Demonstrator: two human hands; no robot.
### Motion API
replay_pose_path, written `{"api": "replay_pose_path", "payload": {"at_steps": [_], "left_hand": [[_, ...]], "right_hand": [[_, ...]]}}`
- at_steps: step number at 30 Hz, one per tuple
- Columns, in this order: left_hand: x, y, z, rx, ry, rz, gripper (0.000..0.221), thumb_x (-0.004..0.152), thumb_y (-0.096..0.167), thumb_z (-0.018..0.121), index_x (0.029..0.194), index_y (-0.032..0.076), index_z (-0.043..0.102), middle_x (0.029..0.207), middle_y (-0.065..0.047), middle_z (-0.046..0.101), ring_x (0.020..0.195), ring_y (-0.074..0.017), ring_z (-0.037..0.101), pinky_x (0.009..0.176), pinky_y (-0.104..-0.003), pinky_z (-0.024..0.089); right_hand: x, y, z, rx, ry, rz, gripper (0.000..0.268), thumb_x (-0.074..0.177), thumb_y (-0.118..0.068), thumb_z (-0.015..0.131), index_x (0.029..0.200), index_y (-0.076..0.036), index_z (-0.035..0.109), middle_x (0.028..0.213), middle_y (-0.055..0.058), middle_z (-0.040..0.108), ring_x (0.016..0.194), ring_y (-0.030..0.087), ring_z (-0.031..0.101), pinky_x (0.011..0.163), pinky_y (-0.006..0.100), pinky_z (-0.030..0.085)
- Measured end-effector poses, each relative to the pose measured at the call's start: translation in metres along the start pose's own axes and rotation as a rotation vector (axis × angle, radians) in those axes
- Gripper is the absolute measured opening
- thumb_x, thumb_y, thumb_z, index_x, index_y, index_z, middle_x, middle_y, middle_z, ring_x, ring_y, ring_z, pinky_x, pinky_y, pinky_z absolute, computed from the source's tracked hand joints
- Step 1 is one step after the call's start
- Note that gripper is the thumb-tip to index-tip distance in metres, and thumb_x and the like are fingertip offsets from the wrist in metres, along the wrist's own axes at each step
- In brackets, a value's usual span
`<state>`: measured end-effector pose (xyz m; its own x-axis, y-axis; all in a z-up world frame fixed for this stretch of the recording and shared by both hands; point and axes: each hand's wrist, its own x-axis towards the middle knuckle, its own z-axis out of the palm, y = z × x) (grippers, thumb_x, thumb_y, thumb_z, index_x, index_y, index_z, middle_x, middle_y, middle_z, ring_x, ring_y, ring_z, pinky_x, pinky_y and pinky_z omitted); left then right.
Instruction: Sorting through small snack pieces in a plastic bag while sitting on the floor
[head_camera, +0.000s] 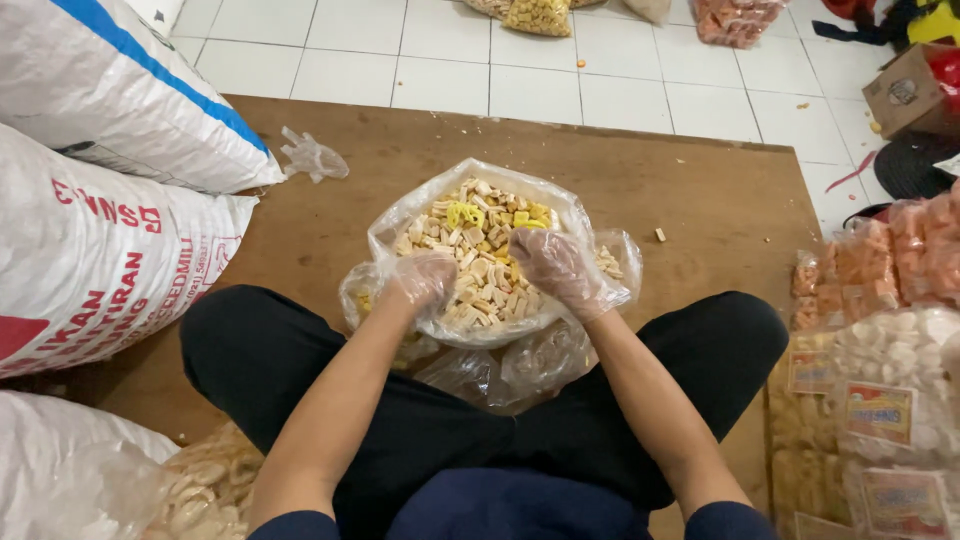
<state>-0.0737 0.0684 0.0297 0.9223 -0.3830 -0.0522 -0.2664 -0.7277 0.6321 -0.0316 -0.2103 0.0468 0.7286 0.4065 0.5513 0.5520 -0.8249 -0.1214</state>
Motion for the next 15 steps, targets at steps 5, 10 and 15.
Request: {"api": "replay_pose_path", "payload": {"at_steps": [5, 10, 15], "left_hand": [[-0.002, 0.025, -0.017, 0.291, -0.051, 0.037, 0.040, 0.103, 0.026, 0.031, 0.087, 0.016, 0.066, 0.091, -0.005, 0.071, 0.108, -0.0238, 0.065, 0.101, -0.044, 0.052], [0.022, 0.039, -0.027, 0.331, -0.014, 0.098, 0.034, 0.100, 0.039, 0.040, 0.083, 0.020, 0.063, 0.084, -0.003, 0.069, 0.099, -0.0263, 0.068, 0.089, -0.045, 0.056], [0.036, 0.070, -0.028, 0.365, 0.033, 0.152, 0.033, 0.097, 0.051, 0.049, 0.080, 0.024, 0.059, 0.076, -0.002, 0.066, 0.090, -0.0289, 0.071, 0.077, -0.046, 0.059]], "right_hand": [[0.016, -0.024, -0.084, 0.153, -0.291, 0.271, 0.014, 0.097, -0.041, 0.064, 0.106, -0.030, 0.065, 0.090, 0.007, 0.075, 0.090, 0.032, 0.074, 0.075, 0.045, 0.058], [0.024, -0.051, -0.179, 0.155, -0.228, 0.301, 0.012, 0.096, -0.036, 0.068, 0.104, -0.027, 0.066, 0.088, 0.004, 0.076, 0.088, 0.030, 0.074, 0.073, 0.045, 0.058], [0.017, -0.035, -0.207, 0.242, -0.333, 0.359, 0.013, 0.096, -0.028, 0.067, 0.103, -0.017, 0.068, 0.091, 0.015, 0.075, 0.094, 0.040, 0.070, 0.076, 0.052, 0.056]]}}
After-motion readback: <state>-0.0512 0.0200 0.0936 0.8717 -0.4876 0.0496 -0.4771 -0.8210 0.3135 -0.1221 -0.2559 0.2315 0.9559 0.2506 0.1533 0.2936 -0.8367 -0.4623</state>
